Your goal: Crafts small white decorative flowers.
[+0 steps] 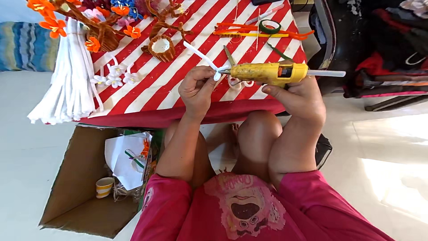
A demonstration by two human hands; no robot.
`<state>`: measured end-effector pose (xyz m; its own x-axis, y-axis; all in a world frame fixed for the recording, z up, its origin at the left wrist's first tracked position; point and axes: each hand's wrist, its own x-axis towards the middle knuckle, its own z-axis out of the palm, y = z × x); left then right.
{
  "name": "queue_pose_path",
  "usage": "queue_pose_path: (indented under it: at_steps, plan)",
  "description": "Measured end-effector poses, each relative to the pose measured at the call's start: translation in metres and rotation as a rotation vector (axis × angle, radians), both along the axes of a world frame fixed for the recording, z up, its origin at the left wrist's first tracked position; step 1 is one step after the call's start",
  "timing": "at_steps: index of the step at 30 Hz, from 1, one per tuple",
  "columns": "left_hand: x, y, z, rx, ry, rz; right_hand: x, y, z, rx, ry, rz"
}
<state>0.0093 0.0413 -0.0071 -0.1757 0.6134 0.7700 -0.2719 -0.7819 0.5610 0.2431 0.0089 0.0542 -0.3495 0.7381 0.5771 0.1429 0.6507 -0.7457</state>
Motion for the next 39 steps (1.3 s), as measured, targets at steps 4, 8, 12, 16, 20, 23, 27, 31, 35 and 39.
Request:
queue_pose_path:
  at_steps: [4, 8, 12, 16, 20, 23, 27, 31, 35, 39]
  plan:
    - [0.0004, 0.0001, -0.0006, -0.003, 0.006, 0.010, -0.0009, -0.0008, 0.0010, 0.035, -0.036, -0.024]
    - [0.0018, -0.0001, -0.0008, -0.036, -0.025, -0.025, -0.0012, -0.0008, 0.0011, 0.051, -0.056, -0.040]
    - [0.0022, -0.0012, 0.0004, -0.095, -0.078, -0.080, -0.0022, -0.0018, 0.0013, 0.081, -0.082, -0.052]
    - [0.0030, -0.0024, 0.0017, -0.159, -0.123, -0.114, -0.0035, -0.0036, 0.0022, 0.105, -0.105, -0.067]
    - [0.0028, -0.0024, 0.0024, -0.172, -0.146, -0.128, -0.0054, -0.0047, 0.0035, 0.132, -0.117, -0.075]
    - [0.0022, -0.0019, 0.0020, -0.144, -0.133, -0.123, -0.0055, -0.0053, 0.0044, 0.130, -0.121, -0.077]
    - [0.0005, -0.0005, 0.0018, -0.063, -0.062, -0.051, -0.0053, -0.0059, 0.0053, 0.142, -0.137, -0.079]
    - [0.0009, -0.0005, 0.0010, -0.012, -0.018, 0.026, -0.0038, -0.0058, 0.0064, 0.140, -0.132, -0.068]
    - [0.0010, -0.0004, 0.0003, 0.004, -0.004, 0.050, -0.0037, -0.0054, 0.0059, 0.133, -0.118, -0.064]
    - [0.0020, -0.0013, 0.0007, -0.046, -0.037, -0.005, -0.0031, -0.0048, 0.0050, 0.147, -0.136, -0.073]
